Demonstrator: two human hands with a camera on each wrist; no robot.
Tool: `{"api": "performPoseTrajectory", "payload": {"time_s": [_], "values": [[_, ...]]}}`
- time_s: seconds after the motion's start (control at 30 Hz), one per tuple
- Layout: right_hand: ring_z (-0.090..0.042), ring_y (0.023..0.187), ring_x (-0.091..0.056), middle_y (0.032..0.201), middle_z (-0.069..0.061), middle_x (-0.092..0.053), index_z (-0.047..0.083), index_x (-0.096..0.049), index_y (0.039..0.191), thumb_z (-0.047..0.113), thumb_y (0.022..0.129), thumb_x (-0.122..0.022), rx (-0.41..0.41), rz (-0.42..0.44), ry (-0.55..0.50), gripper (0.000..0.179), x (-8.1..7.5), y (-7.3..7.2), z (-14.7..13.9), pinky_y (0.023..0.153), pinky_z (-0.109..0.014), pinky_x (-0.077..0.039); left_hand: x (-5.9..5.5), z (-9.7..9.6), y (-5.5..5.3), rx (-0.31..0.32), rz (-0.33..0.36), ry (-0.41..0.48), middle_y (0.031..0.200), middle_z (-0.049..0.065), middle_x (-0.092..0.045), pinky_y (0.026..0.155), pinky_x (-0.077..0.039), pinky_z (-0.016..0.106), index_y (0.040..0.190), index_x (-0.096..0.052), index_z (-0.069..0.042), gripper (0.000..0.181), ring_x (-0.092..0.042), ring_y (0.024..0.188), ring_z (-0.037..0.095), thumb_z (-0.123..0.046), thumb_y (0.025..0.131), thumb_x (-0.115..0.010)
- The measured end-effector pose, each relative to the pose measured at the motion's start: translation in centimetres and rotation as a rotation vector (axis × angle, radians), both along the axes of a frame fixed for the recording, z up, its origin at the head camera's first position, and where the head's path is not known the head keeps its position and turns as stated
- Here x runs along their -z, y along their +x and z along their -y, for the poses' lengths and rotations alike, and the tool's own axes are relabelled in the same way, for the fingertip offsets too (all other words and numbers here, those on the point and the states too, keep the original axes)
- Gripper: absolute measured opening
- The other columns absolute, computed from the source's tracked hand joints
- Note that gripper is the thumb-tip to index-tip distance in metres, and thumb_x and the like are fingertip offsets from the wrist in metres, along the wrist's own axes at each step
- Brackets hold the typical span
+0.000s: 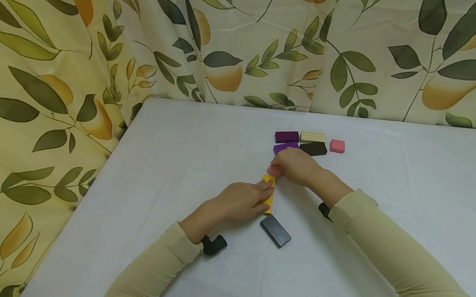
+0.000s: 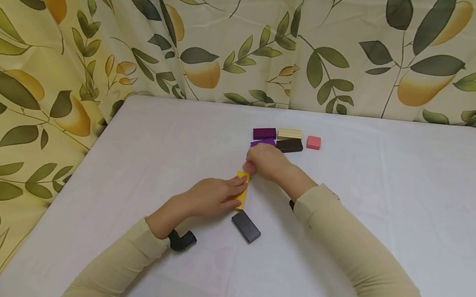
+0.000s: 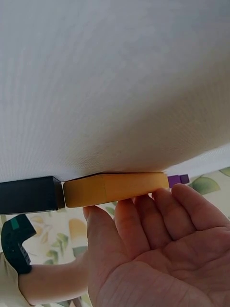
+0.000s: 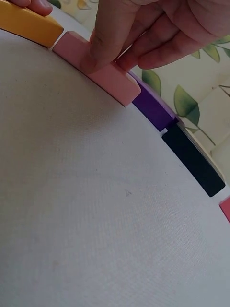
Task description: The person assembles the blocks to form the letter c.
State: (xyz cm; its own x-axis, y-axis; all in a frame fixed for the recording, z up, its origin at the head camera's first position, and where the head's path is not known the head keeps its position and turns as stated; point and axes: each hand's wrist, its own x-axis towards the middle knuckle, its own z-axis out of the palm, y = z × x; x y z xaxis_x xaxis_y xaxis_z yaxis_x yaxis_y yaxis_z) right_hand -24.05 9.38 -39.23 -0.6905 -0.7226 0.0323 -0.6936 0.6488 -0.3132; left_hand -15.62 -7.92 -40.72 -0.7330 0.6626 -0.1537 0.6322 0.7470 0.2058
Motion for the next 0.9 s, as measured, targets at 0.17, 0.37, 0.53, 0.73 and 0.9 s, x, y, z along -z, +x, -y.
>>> {"api": "performPoseTrajectory", "payload": {"time_s": [0.17,0.37,0.53,0.73,0.9], "values": [[-0.018,0.067,-0.052,0.072,-0.004,-0.064,0.002,-0.073,0.087,0.008,0.081,-0.07,0.0,-0.008,-0.004,0.009,0.01,0.07,-0.05,0.075,-0.035,-0.049,-0.1,-0.03,0.0,-0.002,0.006,0.007,0.142,0.005,-0.038,0.087,-0.045,0.033,0.137,-0.044,-0.009,0.049,-0.049,0.118,0.02,-0.033,0.095,-0.049],[-0.018,0.065,-0.05,0.068,-0.003,-0.062,0.002,-0.073,0.086,0.009,0.082,-0.069,0.0,-0.005,0.002,0.009,-0.11,0.22,0.0,0.072,-0.034,-0.049,-0.17,-0.05,0.03,-0.008,0.013,0.002,0.142,0.005,-0.037,0.088,-0.044,0.033,0.138,-0.043,-0.009,0.05,-0.048,0.118,0.02,-0.034,0.095,-0.049],[-0.017,0.064,-0.051,0.07,-0.004,-0.063,0.001,-0.072,0.087,0.008,0.082,-0.069,0.005,-0.011,0.005,0.009,-0.04,0.16,0.06,0.072,-0.034,-0.05,-0.4,-0.15,0.11,-0.011,0.012,-0.01,0.142,0.004,-0.037,0.086,-0.045,0.033,0.138,-0.043,-0.01,0.049,-0.05,0.117,0.02,-0.034,0.095,-0.05],[-0.021,0.074,-0.06,0.083,-0.011,-0.068,-0.002,-0.071,0.094,0.004,0.082,-0.068,0.035,0.04,-0.019,0.013,-0.29,0.33,-0.04,0.079,-0.037,-0.05,-0.5,-0.37,0.05,0.001,-0.016,-0.056,0.142,0.003,-0.038,0.085,-0.046,0.032,0.138,-0.044,-0.01,0.049,-0.05,0.116,0.019,-0.034,0.095,-0.05],[-0.029,0.09,-0.063,0.095,-0.015,-0.068,-0.005,-0.069,0.1,0.01,0.082,-0.07,0.048,0.108,-0.076,0.023,-0.41,0.04,-0.22,0.082,-0.04,-0.048,-0.58,-0.49,0.11,0.008,-0.055,-0.091,0.141,0.002,-0.04,0.084,-0.046,0.031,0.137,-0.045,-0.01,0.048,-0.049,0.118,0.017,-0.034,0.095,-0.049]]}}
